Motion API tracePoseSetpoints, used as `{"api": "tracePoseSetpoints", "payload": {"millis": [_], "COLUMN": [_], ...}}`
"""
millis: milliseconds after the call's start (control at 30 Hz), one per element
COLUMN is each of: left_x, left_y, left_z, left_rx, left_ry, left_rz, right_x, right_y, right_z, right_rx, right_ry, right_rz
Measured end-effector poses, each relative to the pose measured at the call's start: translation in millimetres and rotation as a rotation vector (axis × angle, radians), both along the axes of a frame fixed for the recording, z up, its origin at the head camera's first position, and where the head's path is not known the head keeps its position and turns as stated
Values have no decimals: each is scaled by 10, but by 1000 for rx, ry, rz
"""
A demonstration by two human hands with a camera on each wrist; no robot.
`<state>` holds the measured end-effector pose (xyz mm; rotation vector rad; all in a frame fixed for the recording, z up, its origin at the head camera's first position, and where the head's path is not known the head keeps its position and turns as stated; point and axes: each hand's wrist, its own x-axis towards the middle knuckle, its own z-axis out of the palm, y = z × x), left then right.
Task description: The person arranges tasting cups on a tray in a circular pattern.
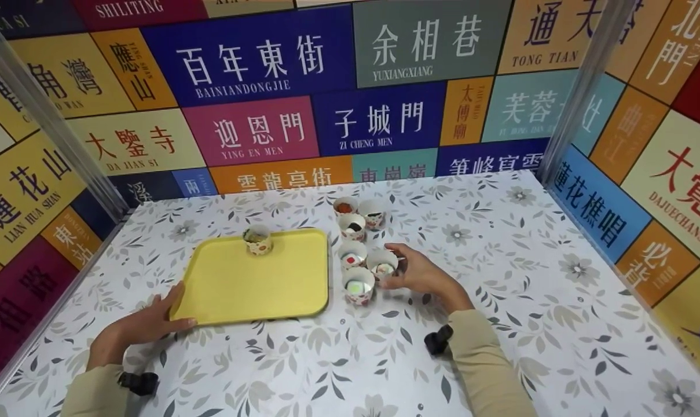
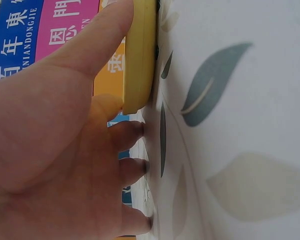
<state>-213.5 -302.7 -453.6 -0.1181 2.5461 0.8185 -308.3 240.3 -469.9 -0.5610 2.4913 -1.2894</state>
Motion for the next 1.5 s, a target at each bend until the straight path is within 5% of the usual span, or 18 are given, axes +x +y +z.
{"api": "tracePoseSetpoints", "payload": {"millis": [633,1500], "left_x": [-8,10], "left_y": [-8,-21], "left_z": [-7,-9], "left_rx": [-2,16], "left_ry": [-1,22], "left_rz": [-14,-31], "right_x": [-26,33], "right_y": [-70,-92], "right_z": [19,170], "right_rx": [65,-160], "right_ry": [41,-32], "right_rz": [-79,-210]}}
